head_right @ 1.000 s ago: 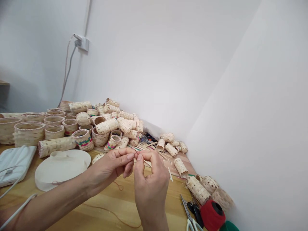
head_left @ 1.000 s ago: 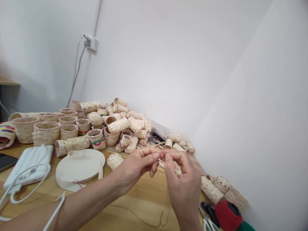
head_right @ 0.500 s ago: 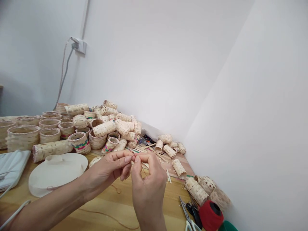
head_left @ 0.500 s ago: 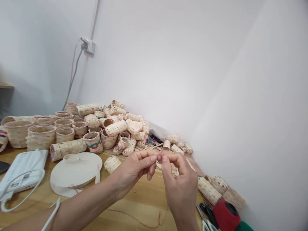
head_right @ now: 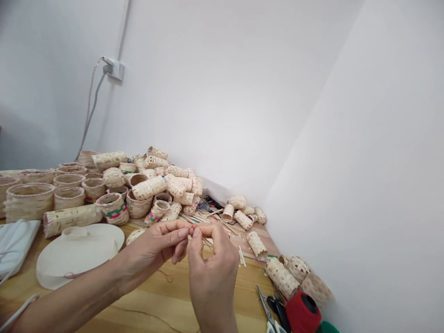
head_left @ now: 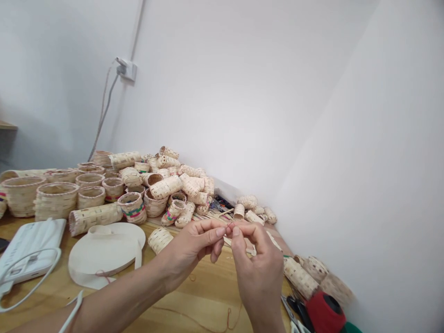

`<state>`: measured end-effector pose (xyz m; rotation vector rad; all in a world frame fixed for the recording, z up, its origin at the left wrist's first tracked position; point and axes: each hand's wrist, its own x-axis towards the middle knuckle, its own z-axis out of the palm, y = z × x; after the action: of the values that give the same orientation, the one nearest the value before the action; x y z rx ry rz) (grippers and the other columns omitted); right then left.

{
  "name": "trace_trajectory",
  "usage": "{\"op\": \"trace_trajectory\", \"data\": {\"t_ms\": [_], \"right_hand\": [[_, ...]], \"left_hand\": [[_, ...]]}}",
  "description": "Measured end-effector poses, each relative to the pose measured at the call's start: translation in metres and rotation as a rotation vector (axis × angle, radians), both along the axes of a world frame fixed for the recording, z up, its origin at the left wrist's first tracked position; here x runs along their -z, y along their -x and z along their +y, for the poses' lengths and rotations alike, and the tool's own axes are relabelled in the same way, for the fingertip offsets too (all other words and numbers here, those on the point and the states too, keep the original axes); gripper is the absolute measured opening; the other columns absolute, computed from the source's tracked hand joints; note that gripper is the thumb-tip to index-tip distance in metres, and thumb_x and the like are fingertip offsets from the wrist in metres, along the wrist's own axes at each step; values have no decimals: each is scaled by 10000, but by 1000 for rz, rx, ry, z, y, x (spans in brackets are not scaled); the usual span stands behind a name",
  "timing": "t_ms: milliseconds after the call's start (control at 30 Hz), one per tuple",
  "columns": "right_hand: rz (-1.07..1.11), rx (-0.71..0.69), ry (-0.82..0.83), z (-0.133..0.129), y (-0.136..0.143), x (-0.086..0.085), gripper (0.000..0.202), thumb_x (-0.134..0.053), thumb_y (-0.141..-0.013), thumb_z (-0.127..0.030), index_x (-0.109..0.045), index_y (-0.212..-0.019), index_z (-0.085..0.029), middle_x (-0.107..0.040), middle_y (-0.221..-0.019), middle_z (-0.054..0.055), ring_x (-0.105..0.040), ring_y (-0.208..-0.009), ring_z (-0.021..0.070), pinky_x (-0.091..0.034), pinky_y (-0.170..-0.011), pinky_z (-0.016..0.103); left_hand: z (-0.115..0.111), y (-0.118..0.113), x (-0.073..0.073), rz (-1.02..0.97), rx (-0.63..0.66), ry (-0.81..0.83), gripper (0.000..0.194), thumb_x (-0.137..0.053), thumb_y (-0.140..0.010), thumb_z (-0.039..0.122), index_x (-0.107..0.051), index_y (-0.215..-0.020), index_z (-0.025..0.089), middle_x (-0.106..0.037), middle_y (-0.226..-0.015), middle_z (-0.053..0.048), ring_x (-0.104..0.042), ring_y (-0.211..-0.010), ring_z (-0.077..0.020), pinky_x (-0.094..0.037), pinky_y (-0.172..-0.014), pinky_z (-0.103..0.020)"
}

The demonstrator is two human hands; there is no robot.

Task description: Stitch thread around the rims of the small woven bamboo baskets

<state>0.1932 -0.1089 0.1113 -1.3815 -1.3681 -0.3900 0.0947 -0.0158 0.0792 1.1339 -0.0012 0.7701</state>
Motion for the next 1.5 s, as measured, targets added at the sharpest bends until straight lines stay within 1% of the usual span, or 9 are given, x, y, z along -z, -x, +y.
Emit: {"op": "trace_trajectory", "data": {"t_ms": [433,733,967,1133,1267,1300,1367,1500], "right_hand": [[-10,11,1,0,-1,1,147,-539,-865,-240,-612,-739,-223,-685,-745,-18,-637,-732,154,-450,-667,240],[1,14,-15,2,-3,4,164,-539,-880,-286,-622,-756,-218,-686,-760,-11,-638,-735,154,-453,-694,246],[43,-10,14,3,-4,4,175,-539,-892,-326,-642,-799,-220,-699,-768,-17,-648,-729,145,-454,-657,222],[54,-32,15,2,-5,3,198,-537,-897,-348,-673,-831,-221,-709,-790,-5,-658,-740,158,-468,-636,225],[89,-61,8,2,-5,3,228,-536,-892,-368,-690,-811,-221,-708,-777,3,-651,-722,169,-473,-624,232],[110,-69,4,2,-4,2,233,-537,-890,-370,-693,-803,-219,-708,-772,5,-649,-721,173,-474,-625,236],[156,-83,-2,2,-2,2,234,-542,-883,-371,-697,-801,-216,-708,-773,10,-645,-729,179,-475,-636,242],[199,-102,1,1,3,0,204,-564,-866,-361,-699,-816,-218,-710,-806,9,-645,-774,182,-476,-680,250]], "left_hand": [[-1,0,0,3,-3,8,241,-691,-809,353,-678,-816,112,-522,-537,14,-415,-494,-71,-296,-541,-202],[-2,-1,-1,-5,-15,10,265,-718,-780,377,-691,-831,119,-525,-523,13,-418,-486,-75,-308,-541,-204],[-3,0,-2,-1,-11,7,261,-702,-797,375,-683,-828,117,-518,-532,15,-411,-489,-74,-309,-542,-205],[-2,-1,-1,-6,-20,1,261,-698,-798,380,-667,-795,120,-517,-531,16,-413,-493,-77,-306,-542,-209],[-2,-1,-2,-10,-17,0,272,-698,-791,393,-647,-778,126,-512,-537,20,-395,-484,-78,-297,-529,-210],[-2,0,-2,-8,-25,-15,273,-692,-795,396,-643,-778,129,-511,-538,21,-393,-485,-79,-301,-533,-211],[-3,1,-4,6,-80,-86,271,-663,-817,398,-641,-773,132,-506,-529,22,-401,-507,-88,-321,-564,-214],[-4,3,-7,42,-256,-305,270,-623,-834,394,-638,-749,138,-486,-553,20,-415,-561,-110,-328,-577,-216]]}}
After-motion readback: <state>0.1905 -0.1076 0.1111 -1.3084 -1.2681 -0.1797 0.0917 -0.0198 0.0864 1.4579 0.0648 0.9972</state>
